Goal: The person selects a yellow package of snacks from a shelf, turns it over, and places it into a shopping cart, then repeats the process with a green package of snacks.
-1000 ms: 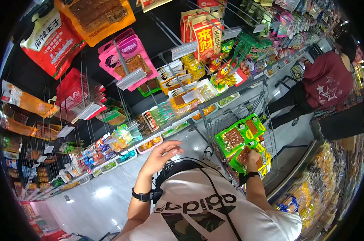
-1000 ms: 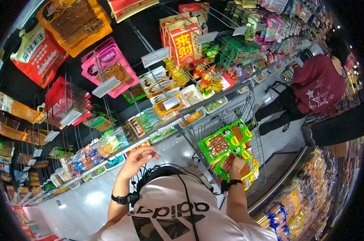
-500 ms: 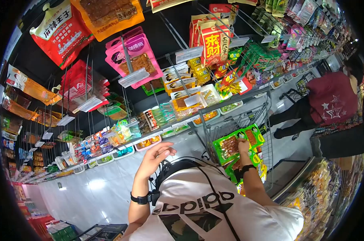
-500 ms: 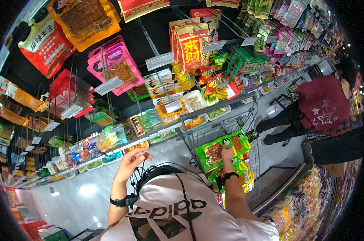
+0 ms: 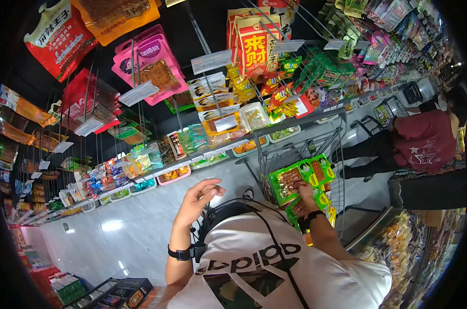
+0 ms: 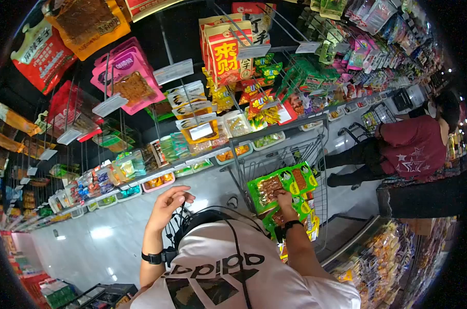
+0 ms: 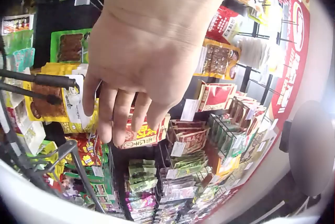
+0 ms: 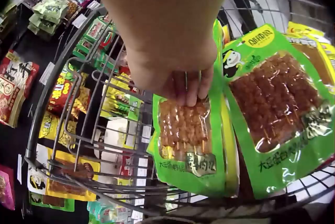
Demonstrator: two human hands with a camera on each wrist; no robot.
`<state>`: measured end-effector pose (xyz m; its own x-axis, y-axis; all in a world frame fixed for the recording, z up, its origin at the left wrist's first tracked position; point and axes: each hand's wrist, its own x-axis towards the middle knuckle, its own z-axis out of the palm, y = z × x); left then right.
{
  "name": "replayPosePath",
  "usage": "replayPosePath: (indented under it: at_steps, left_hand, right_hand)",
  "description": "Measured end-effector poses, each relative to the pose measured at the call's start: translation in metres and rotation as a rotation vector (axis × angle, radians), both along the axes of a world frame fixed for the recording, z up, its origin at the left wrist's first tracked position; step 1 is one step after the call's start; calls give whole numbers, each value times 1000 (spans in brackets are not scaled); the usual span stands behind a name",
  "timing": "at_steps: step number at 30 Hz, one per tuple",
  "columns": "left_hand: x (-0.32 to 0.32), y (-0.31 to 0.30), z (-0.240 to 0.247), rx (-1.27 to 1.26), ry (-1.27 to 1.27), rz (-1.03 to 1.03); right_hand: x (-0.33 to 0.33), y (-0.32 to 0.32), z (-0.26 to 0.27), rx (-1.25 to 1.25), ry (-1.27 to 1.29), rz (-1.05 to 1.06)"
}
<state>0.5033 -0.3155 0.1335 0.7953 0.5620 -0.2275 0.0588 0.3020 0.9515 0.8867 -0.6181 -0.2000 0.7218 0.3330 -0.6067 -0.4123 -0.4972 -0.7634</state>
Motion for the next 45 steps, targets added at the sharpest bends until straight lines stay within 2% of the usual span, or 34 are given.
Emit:
replayPosePath:
  at_steps: [4, 7, 8, 11, 14, 17, 24, 27, 29, 33, 37, 40, 41, 43, 45]
  left_hand:
    - [4, -10, -6, -18, 7, 23]
    - [10, -16, -3, -20, 25, 22]
    - [12, -18, -2, -16, 26, 18]
    - [19, -23, 0, -3, 28, 6]
    - [21, -26, 3, 4, 34, 0]
    - [22, -27, -2, 0, 39, -2]
    - [29, -28, -2, 6, 74, -37]
    - [33, -23, -3, -10, 66, -32]
    - [35, -20, -2, 0, 75, -35]
    - [40, -11, 5, 5, 86, -48]
    - [42, -1, 6, 6, 94, -49]
    - [40, 6, 8, 28, 105, -52]
    - [39, 9, 8, 23, 99, -47]
    - [35, 16, 9, 18, 91, -38]
    - [31, 26, 10, 17, 87, -34]
  right_hand:
    - [5, -4, -7, 183, 62, 29]
    - [12, 2, -10, 132, -18, 100]
    - [11, 1, -6, 45, -28, 88]
    - [6, 6, 16, 36, 46, 66]
    - [8, -6, -34, -95, -438, 199]
    - [19, -19, -81, -46, -210, -76]
    - [24, -11, -17, -49, -166, -149]
    - [24, -5, -10, 134, -75, -253]
    - [26, -2, -1, 134, 34, -276]
    - [31, -6, -12, 179, 89, -278]
    - [38, -11, -44, 222, 92, -267]
    - [42, -8, -55, 166, -103, -239]
    - [44, -8, -53, 68, -275, -225]
    - [39, 8, -10, -164, -614, -210]
    - [37, 34, 32, -209, -632, -300]
